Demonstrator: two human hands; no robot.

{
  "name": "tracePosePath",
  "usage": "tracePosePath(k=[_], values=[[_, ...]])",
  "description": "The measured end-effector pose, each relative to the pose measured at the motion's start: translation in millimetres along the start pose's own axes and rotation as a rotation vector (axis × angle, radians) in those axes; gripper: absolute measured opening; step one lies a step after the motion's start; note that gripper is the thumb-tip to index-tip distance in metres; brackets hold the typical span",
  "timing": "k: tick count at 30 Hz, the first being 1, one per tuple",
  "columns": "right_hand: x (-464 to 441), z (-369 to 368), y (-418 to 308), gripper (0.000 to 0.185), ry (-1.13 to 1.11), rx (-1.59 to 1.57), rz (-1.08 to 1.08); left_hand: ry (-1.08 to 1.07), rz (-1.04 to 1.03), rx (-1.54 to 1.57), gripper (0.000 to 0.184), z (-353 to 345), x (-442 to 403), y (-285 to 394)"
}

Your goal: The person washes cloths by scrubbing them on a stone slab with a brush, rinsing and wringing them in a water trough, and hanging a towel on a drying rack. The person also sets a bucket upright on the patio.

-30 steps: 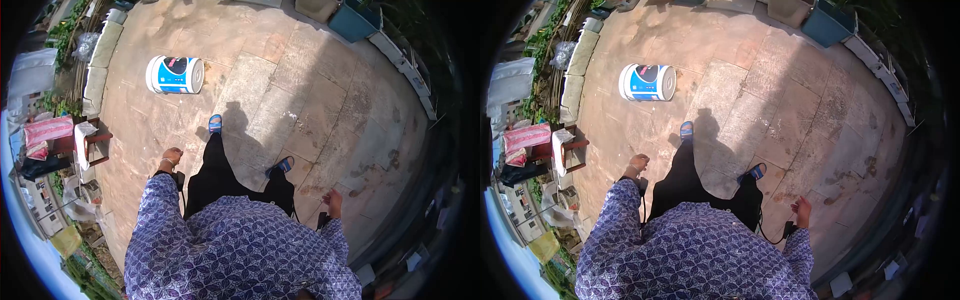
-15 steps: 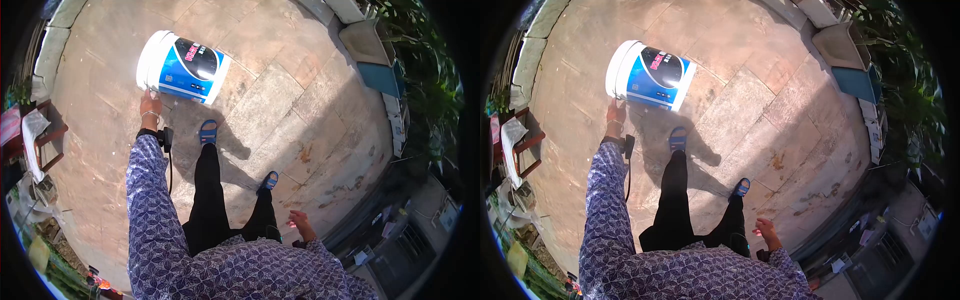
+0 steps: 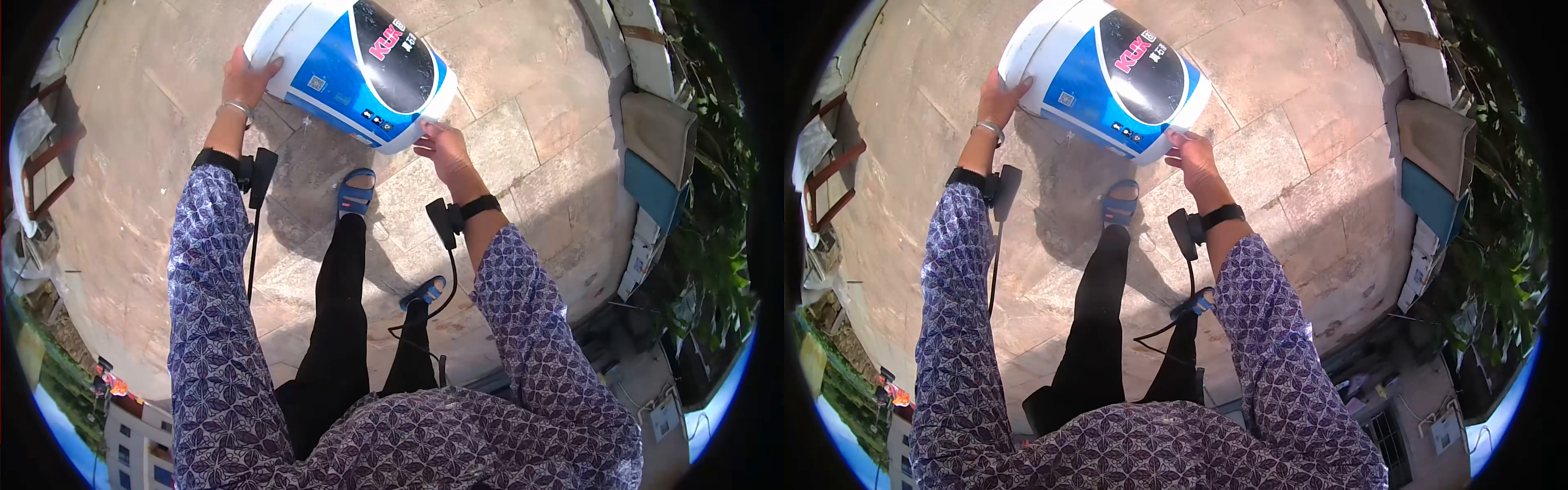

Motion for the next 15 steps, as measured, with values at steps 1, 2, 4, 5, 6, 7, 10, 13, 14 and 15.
tracePosePath(k=[1, 2, 4, 5, 6, 7, 10, 13, 14, 15], values=[[-0.3, 0.8, -0.2, 0.037, 0.041, 0.014, -0.004, -0.138, 0.07, 0.123, 0.067, -3.0, -1.9, -7.1], [11.3, 2.3, -9.5, 0.036, 0.041, 0.041, 0.073, -0.134, 0.077, 0.126, 0.067, -0.6, 0.5, -10.6], [62.7, 6.4, -45.2, 0.037, 0.076, 0.106, 0.217, -0.222, 0.202, 0.492, 0.068, -0.3, 24.0, -18.4], [88.8, 13.9, -60.2, 0.042, 0.092, 0.161, 0.268, -0.243, 0.237, 0.6, 0.064, 3.0, 47.5, 0.5], [116.0, 27.0, -70.5, 0.047, 0.182, 0.226, 0.284, -0.313, 0.278, 0.757, 0.061, -9.0, 64.3, 4.8], [143.3, 36.8, -81.3, 0.051, 0.242, 0.283, 0.306, -0.388, 0.321, 0.912, 0.059, -27.6, 83.0, 4.8], [213.9, 76.7, -93.3, 0.047, 0.455, 0.423, 0.387, -0.6, 0.494, 0.931, 0.062, -87.3, 150.0, 21.4], [271.4, 98.1, -105.4, 0.041, 0.559, 0.527, 0.407, -0.75, 0.622, 1.037, 0.058, -149.5, 215.2, 54.1], [288.1, 109.2, -105.4, 0.041, 0.604, 0.541, 0.395, -0.783, 0.646, 1.027, 0.057, -159.7, 231.9, 70.3], [304.4, 122.6, -104.1, 0.041, 0.65, 0.548, 0.412, -0.81, 0.649, 1.059, 0.055, -169.2, 246.7, 85.6]])
Point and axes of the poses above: each hand's wrist, its own x-axis away from the middle knuckle, its own z-axis out of the back of the hand, y = z × x, the point moved 6 cm from there along -x, towards the middle knuckle, and after that the axes turned 3 degrees about z, right-handed, at the moved point
